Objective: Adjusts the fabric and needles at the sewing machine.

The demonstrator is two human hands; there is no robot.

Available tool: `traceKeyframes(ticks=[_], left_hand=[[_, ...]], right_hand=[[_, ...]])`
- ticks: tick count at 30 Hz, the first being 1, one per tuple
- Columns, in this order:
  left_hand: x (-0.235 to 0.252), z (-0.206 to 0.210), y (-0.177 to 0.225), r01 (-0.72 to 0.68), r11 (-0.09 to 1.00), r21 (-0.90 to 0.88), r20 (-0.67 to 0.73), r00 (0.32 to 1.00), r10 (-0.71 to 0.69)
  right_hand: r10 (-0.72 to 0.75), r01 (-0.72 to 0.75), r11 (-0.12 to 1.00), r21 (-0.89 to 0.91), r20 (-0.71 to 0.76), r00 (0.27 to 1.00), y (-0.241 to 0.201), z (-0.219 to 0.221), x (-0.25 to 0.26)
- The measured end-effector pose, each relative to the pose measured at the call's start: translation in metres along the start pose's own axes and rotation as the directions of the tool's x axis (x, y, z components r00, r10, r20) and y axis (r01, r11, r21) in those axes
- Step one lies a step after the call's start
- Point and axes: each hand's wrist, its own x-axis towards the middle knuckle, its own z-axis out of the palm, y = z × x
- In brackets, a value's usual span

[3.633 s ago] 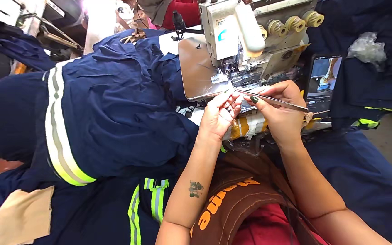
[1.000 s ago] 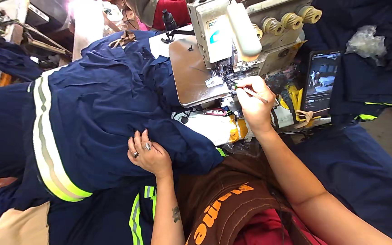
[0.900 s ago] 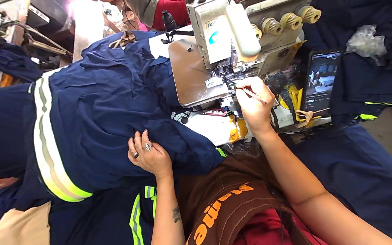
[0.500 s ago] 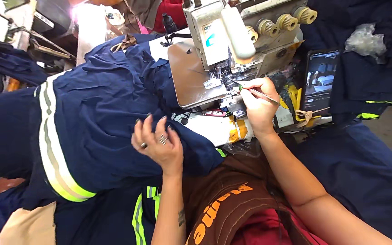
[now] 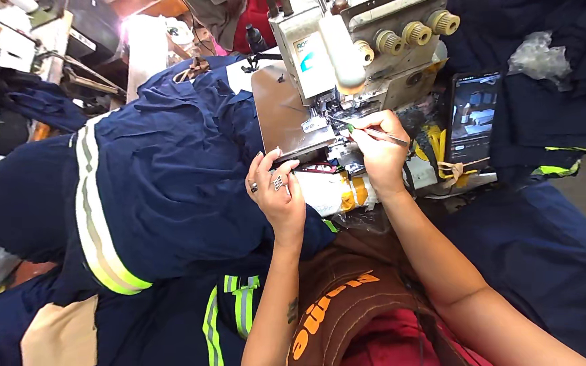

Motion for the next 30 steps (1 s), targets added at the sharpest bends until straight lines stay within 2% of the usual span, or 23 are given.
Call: traceKeyframes(ticks=[4, 8, 11, 14, 17, 24, 27, 30], left_hand=[[-0.002, -0.012, -0.006, 0.081, 0.996, 0.026, -0.041, 0.996, -0.08], [0.009, -0.013, 0.0, 0.091, 0.995, -0.033, -0.036, 0.995, -0.092], [0.029, -0.014, 0.015, 0.095, 0.982, -0.16, 0.117, 0.99, -0.077], [0.05, -0.003, 0.027, 0.173, 0.942, -0.288, 0.262, 0.96, -0.096], [0.06, 0.01, 0.04, 0.233, 0.899, -0.372, 0.308, 0.944, -0.117], [0.067, 0.018, 0.045, 0.392, 0.753, -0.528, 0.319, 0.914, -0.252], [0.068, 0.015, 0.039, 0.381, 0.672, -0.636, 0.242, 0.924, -0.295], [0.064, 0.005, 0.024, 0.318, 0.658, -0.682, 0.158, 0.943, -0.293]], right_hand=[[0.009, -0.008, 0.995, -0.101, 0.018, 1.0, -0.013, -0.01, -0.011], [-0.01, 0.011, 1.0, -0.021, 0.055, 0.998, -0.014, -0.018, -0.018], [0.002, -0.01, 0.996, 0.086, 0.093, 0.996, -0.025, -0.024, -0.019], [-0.011, -0.008, 0.985, 0.173, 0.113, 0.994, -0.036, -0.027, -0.02], [-0.015, -0.011, 0.978, 0.207, 0.123, 0.992, -0.041, -0.028, -0.022], [-0.013, -0.02, 0.977, 0.211, 0.151, 0.988, -0.045, -0.031, -0.023], [-0.009, -0.02, 0.979, 0.205, 0.137, 0.99, -0.044, -0.031, -0.022], [-0.002, -0.019, 0.988, 0.152, 0.136, 0.991, -0.043, -0.032, -0.02]])
